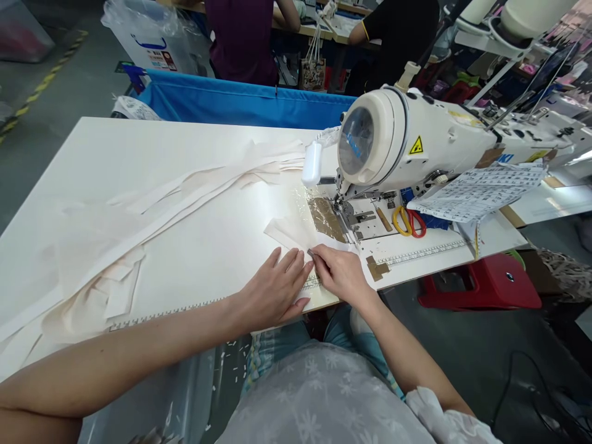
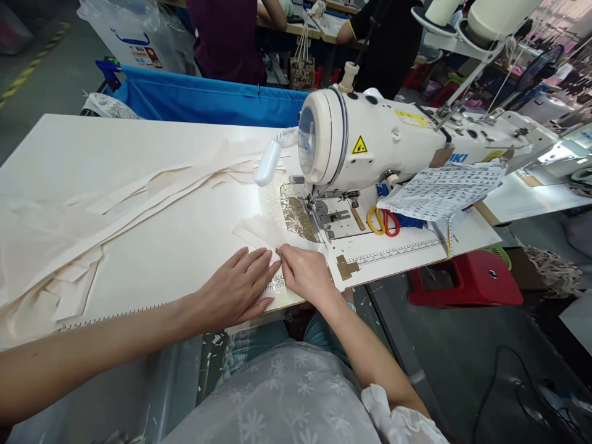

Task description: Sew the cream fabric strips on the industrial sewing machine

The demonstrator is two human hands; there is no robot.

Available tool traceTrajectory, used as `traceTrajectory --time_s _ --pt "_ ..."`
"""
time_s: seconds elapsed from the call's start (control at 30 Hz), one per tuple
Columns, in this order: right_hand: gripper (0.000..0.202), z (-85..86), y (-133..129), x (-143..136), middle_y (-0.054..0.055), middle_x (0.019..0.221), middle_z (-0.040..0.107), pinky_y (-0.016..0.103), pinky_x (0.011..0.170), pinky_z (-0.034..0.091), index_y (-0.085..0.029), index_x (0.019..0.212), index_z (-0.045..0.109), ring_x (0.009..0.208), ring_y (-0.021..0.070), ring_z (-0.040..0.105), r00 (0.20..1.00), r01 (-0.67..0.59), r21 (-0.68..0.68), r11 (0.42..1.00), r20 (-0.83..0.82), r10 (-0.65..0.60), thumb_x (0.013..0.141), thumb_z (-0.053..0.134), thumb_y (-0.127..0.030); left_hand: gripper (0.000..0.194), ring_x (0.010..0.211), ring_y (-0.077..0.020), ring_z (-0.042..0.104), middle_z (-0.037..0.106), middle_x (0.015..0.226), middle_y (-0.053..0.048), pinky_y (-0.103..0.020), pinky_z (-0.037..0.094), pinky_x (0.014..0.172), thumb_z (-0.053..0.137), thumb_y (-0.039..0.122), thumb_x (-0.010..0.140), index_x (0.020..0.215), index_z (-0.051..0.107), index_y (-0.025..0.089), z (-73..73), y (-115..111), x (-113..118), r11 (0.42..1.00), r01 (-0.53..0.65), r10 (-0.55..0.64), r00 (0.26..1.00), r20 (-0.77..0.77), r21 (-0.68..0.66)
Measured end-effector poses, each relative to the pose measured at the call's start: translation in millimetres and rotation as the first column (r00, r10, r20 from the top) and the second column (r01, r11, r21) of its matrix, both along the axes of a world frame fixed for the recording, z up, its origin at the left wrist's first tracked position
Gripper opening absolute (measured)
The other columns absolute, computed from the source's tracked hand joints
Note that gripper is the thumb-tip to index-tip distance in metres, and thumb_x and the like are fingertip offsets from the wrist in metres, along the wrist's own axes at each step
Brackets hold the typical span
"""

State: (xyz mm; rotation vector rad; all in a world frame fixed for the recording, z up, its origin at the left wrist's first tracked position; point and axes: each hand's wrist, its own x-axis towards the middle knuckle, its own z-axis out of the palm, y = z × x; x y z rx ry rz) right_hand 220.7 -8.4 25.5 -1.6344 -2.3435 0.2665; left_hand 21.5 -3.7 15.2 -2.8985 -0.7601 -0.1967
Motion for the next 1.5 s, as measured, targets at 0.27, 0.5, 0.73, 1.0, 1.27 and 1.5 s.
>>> traceTrajectory --time_s 0.27,0.5,0.73,1.0,1.27,1.5 --pt "0.019 4.8 -28.0 24.9 -0.002 0.066 0.065 0.023 0.055 0.034 -0.021 0.092 0.061 0.055 0.0135 0.058 0.978 0.102 -0.041 0.994 -0.178 -0.108 0.097 0.043 -0.027 0.056 0.127 -0.0366 0.048 0.054 0.134 -0.025 -0.051 0.037 0.105 0.047 0.041 0.097 0.135 0.052 0.001 -1.3 1.1 -0.5 0.998 0.019 -0.016 0.998 0.060 -0.054" --pt "0.021 -3.9 -26.7 14.2 0.001 0.076 0.070 0.024 0.058 0.037 -0.021 0.099 0.059 0.061 0.0156 0.062 0.985 0.100 0.000 0.995 -0.139 -0.099 0.099 0.039 -0.026 0.050 0.128 -0.0342 0.048 0.056 0.134 -0.022 -0.049 0.036 0.107 0.044 0.035 0.098 0.136 0.051 0.003 -5.0 0.9 2.4 0.994 0.084 -0.076 0.991 0.110 -0.068" --pt "0.022 -1.2 -20.0 10.8 0.002 0.076 0.070 0.024 0.057 0.033 -0.021 0.098 0.060 0.062 0.0157 0.062 0.997 0.066 -0.009 0.998 -0.034 -0.066 0.099 0.038 -0.024 0.048 0.126 -0.0344 0.049 0.057 0.132 -0.021 -0.050 0.037 0.104 0.044 0.035 0.098 0.135 0.052 0.006 -2.2 -0.7 3.4 0.996 0.083 -0.079 0.992 0.101 -0.031" --pt "0.019 8.7 -41.9 34.0 -0.003 0.059 0.059 0.024 0.053 0.029 -0.021 0.087 0.057 0.051 0.0138 0.053 0.993 0.060 -0.075 0.995 -0.097 -0.067 0.096 0.040 -0.024 0.048 0.124 -0.0337 0.050 0.057 0.131 -0.020 -0.048 0.038 0.104 0.047 0.034 0.097 0.133 0.053 0.004 -2.8 -0.3 4.2 0.995 0.088 -0.082 0.990 0.115 -0.048" --pt "0.020 -2.4 -45.5 28.1 -0.002 0.064 0.063 0.023 0.052 0.032 -0.021 0.095 0.058 0.050 0.0134 0.054 0.970 0.136 -0.036 0.990 -0.196 -0.141 0.098 0.039 -0.026 0.046 0.126 -0.0322 0.050 0.056 0.133 -0.019 -0.045 0.038 0.106 0.044 0.031 0.098 0.135 0.052 0.005 -4.9 -2.9 9.5 0.985 0.146 -0.134 0.982 0.135 -0.087" --pt "0.021 -4.0 -41.5 22.4 0.000 0.071 0.068 0.023 0.056 0.033 -0.021 0.097 0.058 0.060 0.0148 0.060 0.989 0.119 -0.028 0.992 -0.090 -0.121 0.099 0.037 -0.024 0.046 0.126 -0.0342 0.050 0.057 0.132 -0.019 -0.048 0.037 0.106 0.047 0.034 0.097 0.136 0.053 0.009 -6.6 -5.8 9.9 0.987 0.156 -0.151 0.980 0.130 -0.028"
